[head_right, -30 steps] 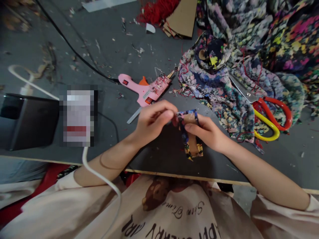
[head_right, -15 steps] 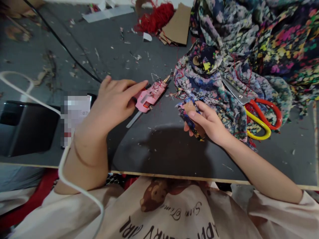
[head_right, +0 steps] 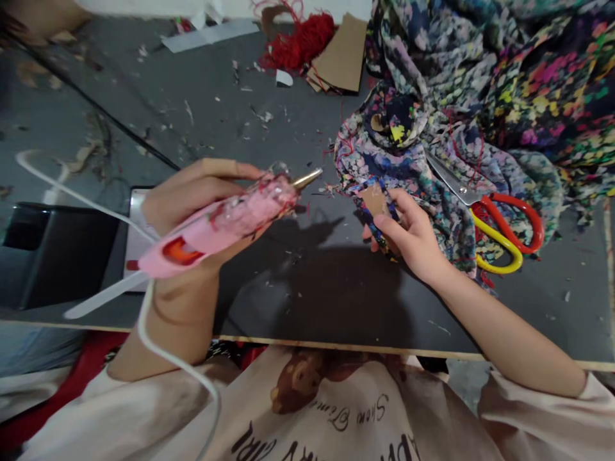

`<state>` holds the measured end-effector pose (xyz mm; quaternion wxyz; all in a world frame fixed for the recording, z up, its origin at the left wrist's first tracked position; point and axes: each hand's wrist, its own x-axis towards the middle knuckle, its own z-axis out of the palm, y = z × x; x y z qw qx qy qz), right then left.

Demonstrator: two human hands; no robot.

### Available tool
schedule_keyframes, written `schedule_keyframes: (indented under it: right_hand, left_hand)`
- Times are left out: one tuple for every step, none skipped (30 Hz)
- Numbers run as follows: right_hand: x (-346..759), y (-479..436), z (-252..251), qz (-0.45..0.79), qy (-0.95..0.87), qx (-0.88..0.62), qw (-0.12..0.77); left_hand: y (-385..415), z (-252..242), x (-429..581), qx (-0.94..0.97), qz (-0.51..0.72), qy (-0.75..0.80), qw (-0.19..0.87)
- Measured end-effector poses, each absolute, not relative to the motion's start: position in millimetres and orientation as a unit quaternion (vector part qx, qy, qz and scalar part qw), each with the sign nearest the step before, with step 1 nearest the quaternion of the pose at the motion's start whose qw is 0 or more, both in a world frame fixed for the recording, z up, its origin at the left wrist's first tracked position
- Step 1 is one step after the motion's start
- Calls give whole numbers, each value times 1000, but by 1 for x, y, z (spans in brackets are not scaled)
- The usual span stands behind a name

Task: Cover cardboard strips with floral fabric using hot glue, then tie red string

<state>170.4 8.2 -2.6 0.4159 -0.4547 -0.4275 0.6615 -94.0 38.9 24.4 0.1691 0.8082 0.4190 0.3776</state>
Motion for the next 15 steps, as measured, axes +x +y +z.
schedule_keyframes:
  right_hand:
    - [170, 8, -3, 656, -429, -458, 420]
    - [170, 8, -3, 650, -432, -462, 421]
    - [169, 7, -4, 643, -436, -468, 421]
    - [169, 7, -4, 636, -443, -474, 418]
    - [168, 6, -4, 628, -452, -479, 415]
    - [168, 6, -3, 621, -463, -482, 409]
    - [167, 5, -3, 615, -475, -483, 403]
    - [167, 4, -3, 610, -488, -483, 397]
    - [167, 3, -2, 604, -499, -482, 391]
    - [167, 3, -2, 599, -510, -482, 387]
    - [167, 2, -2, 594, -518, -482, 383]
    - [168, 2, -2, 590, -524, -482, 381]
    - [168, 2, -2, 587, -529, -481, 379]
    - [168, 2, -2, 585, -533, -480, 378]
    - [168, 2, -2, 581, -538, -479, 379]
  left_hand:
    - [40, 21, -93, 826, 407, 364, 139]
    - [42, 16, -92, 827, 438, 337, 97]
    - [45, 9, -93, 834, 452, 311, 61]
    - [48, 1, -93, 835, 462, 297, 31]
    - [50, -6, -94, 838, 456, 300, 18]
    - [52, -13, -95, 839, 450, 307, 13]
    - [54, -18, -96, 838, 446, 314, 14]
    - [54, -21, -97, 837, 444, 320, 16]
    - [54, -23, -97, 835, 445, 323, 17]
    - [54, -24, -98, 835, 446, 322, 16]
    - [53, -24, -98, 836, 444, 321, 14]
    - [53, -23, -99, 838, 441, 322, 12]
    - [52, -23, -99, 841, 435, 323, 12]
    - [52, -22, -99, 843, 428, 325, 13]
    - [51, -22, -100, 844, 424, 328, 14]
